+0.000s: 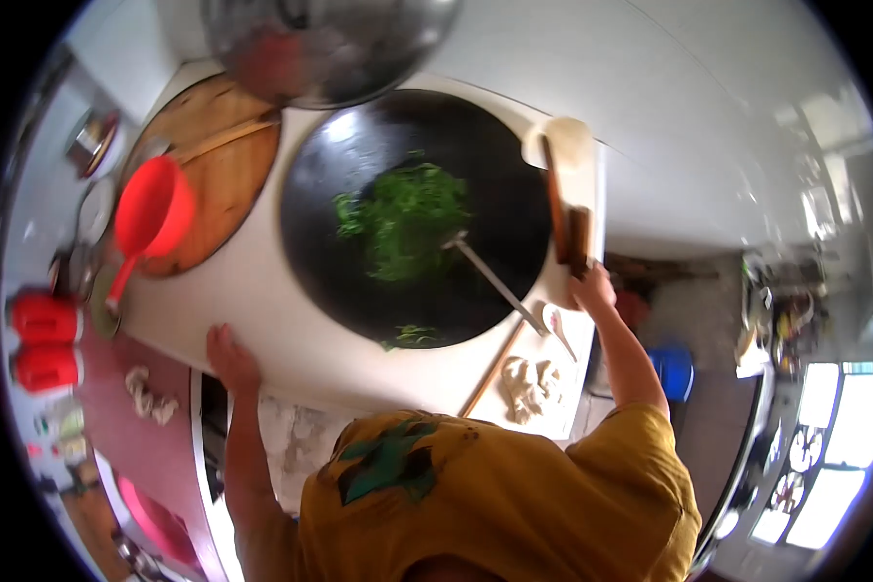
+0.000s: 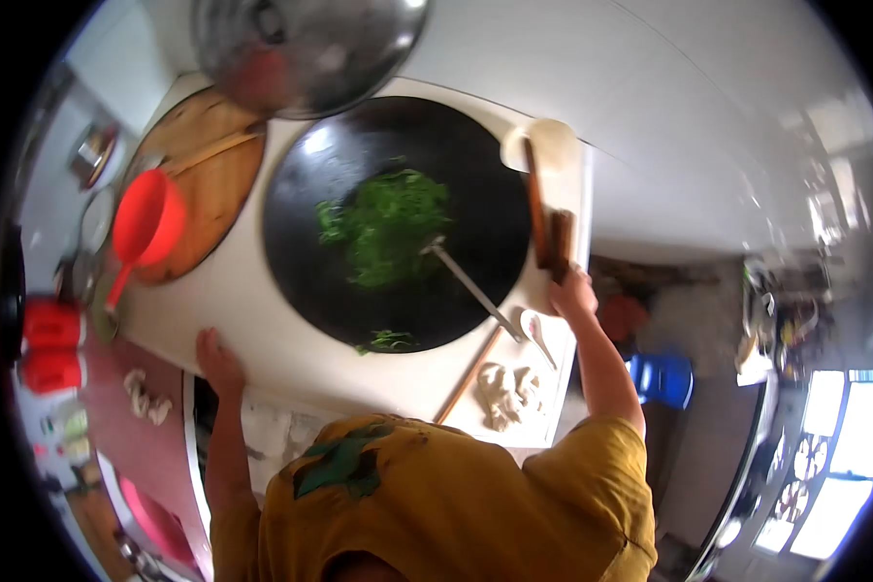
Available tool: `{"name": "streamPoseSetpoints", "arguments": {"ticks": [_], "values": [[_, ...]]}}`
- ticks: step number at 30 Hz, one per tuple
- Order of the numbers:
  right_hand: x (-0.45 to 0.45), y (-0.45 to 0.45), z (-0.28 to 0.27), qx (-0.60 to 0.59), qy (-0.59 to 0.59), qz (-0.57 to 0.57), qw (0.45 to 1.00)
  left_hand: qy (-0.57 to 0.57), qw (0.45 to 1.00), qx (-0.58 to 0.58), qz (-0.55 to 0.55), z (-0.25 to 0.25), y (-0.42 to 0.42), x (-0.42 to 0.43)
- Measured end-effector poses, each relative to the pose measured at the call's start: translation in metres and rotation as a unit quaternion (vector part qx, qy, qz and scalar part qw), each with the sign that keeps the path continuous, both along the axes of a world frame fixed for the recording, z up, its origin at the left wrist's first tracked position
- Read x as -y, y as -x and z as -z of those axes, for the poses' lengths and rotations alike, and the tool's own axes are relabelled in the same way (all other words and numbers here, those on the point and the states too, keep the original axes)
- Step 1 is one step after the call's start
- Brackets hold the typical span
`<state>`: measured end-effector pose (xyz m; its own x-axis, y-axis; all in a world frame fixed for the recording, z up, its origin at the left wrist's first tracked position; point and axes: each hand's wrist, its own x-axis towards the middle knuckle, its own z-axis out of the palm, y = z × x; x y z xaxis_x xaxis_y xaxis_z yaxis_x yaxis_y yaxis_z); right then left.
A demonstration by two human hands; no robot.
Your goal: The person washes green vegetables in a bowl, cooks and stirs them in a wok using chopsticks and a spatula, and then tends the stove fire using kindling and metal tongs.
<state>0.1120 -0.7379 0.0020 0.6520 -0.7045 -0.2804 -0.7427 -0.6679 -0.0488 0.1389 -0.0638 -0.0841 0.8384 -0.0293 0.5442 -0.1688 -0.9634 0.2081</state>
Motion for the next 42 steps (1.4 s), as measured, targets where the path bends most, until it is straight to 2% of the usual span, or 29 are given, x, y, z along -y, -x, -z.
{"name": "streamPoseSetpoints", "arguments": {"ticks": [1, 3, 7, 10, 12, 13, 14, 15, 16, 17, 18, 20, 21, 22, 23, 24, 25, 26, 27, 28, 29, 31, 32, 34, 35, 37, 40, 42], "values": [[0.013, 0.007, 0.011, 0.011, -0.010, -0.008, 1.000, -0.026, 0.999, -0.020, -0.031, 0.008, 0.001, -0.004], [0.030, 0.021, 0.027, 0.017, -0.011, -0.022, 1.000, -0.005, 0.997, -0.049, -0.057, 0.012, 0.000, -0.007], [0.026, 0.030, 0.021, -0.012, 0.015, -0.032, 0.999, 0.024, 0.997, -0.057, -0.056, 0.003, -0.002, -0.004], [0.021, 0.030, 0.022, 0.057, -0.006, 0.002, 0.998, -0.014, 0.998, 0.047, -0.026, -0.020, -0.002, 0.025], [-0.007, 0.026, 0.010, 0.180, 0.010, -0.016, 0.984, 0.059, 0.995, -0.016, 0.075, -0.049, 0.003, 0.073], [-0.032, 0.022, -0.005, 0.209, -0.032, -0.051, 0.976, 0.199, 0.964, -0.097, 0.148, -0.063, 0.010, 0.105], [-0.063, 0.017, -0.023, 0.238, -0.074, -0.086, 0.965, 0.290, 0.918, -0.174, 0.206, -0.090, 0.016, 0.141], [-0.094, 0.012, -0.033, 0.229, -0.167, -0.098, 0.954, 0.353, 0.867, -0.230, 0.265, -0.092, 0.019, 0.171], [-0.128, 0.008, -0.042, 0.220, -0.258, -0.109, 0.934, 0.419, 0.814, -0.293, 0.276, -0.093, 0.025, 0.205], [-0.169, 0.003, -0.059, 0.175, -0.233, -0.134, 0.947, 0.480, 0.764, -0.340, 0.265, -0.097, 0.030, 0.233], [-0.194, 0.002, -0.054, 0.205, -0.239, -0.242, 0.918, 0.538, 0.707, -0.384, 0.253, -0.102, 0.032, 0.255], [-0.242, 0.000, -0.045, 0.209, -0.273, -0.334, 0.878, 0.709, 0.509, -0.424, 0.241, -0.105, 0.024, 0.279], [-0.257, 0.001, -0.046, 0.182, -0.275, -0.378, 0.865, 0.672, 0.579, -0.406, 0.221, -0.103, 0.023, 0.277], [-0.265, 0.000, -0.051, 0.155, -0.278, -0.420, 0.850, 0.714, 0.543, -0.394, 0.197, -0.103, 0.023, 0.273], [-0.257, -0.004, -0.062, 0.153, -0.359, -0.429, 0.815, 0.706, 0.551, -0.426, 0.129, -0.099, 0.021, 0.262], [-0.230, -0.020, -0.038, 0.102, -0.402, -0.404, 0.815, 0.693, 0.556, -0.455, 0.059, -0.095, 0.021, 0.248], [-0.207, -0.031, -0.056, 0.167, -0.410, -0.301, 0.845, 0.703, 0.572, -0.420, 0.053, -0.094, 0.023, 0.234], [-0.174, -0.053, -0.041, 0.222, -0.237, -0.276, 0.905, 0.712, 0.587, -0.383, 0.048, -0.092, 0.027, 0.219], [-0.119, -0.070, 0.016, 0.360, -0.074, -0.264, 0.892, 0.702, 0.604, -0.376, 0.033, -0.094, 0.029, 0.198], [-0.066, -0.078, 0.049, 0.394, -0.029, -0.227, 0.890, 0.692, 0.621, -0.367, 0.019, -0.095, 0.032, 0.175], [-0.051, -0.076, 0.022, 0.290, 0.056, -0.187, 0.937, 0.674, 0.649, -0.353, -0.004, -0.092, 0.036, 0.153], [-0.003, -0.072, 0.052, 0.185, 0.049, -0.158, 0.969, 0.642, 0.695, -0.316, -0.067, -0.089, 0.044, 0.116], [0.002, -0.069, 0.054, 0.192, 0.022, -0.148, 0.970, 0.627, 0.714, -0.294, -0.104, -0.090, 0.048, 0.098], [0.009, -0.064, 0.055, 0.207, -0.031, -0.127, 0.970, 0.637, 0.719, -0.243, -0.137, -0.063, 0.060, 0.053], [0.018, -0.060, 0.063, 0.235, -0.022, -0.150, 0.960, 0.643, 0.714, -0.232, -0.148, -0.066, 0.064, 0.042], [0.025, -0.052, 0.062, 0.210, 0.023, -0.136, 0.968, 0.636, 0.717, -0.215, -0.186, -0.082, 0.071, 0.027], [0.040, -0.037, 0.068, 0.176, 0.041, -0.099, 0.979, 0.609, 0.732, -0.198, -0.232, -0.078, 0.085, -0.006], [0.052, -0.025, 0.070, 0.161, 0.065, -0.125, 0.977, 0.606, 0.734, -0.181, -0.249, -0.061, 0.096, -0.033]]}}
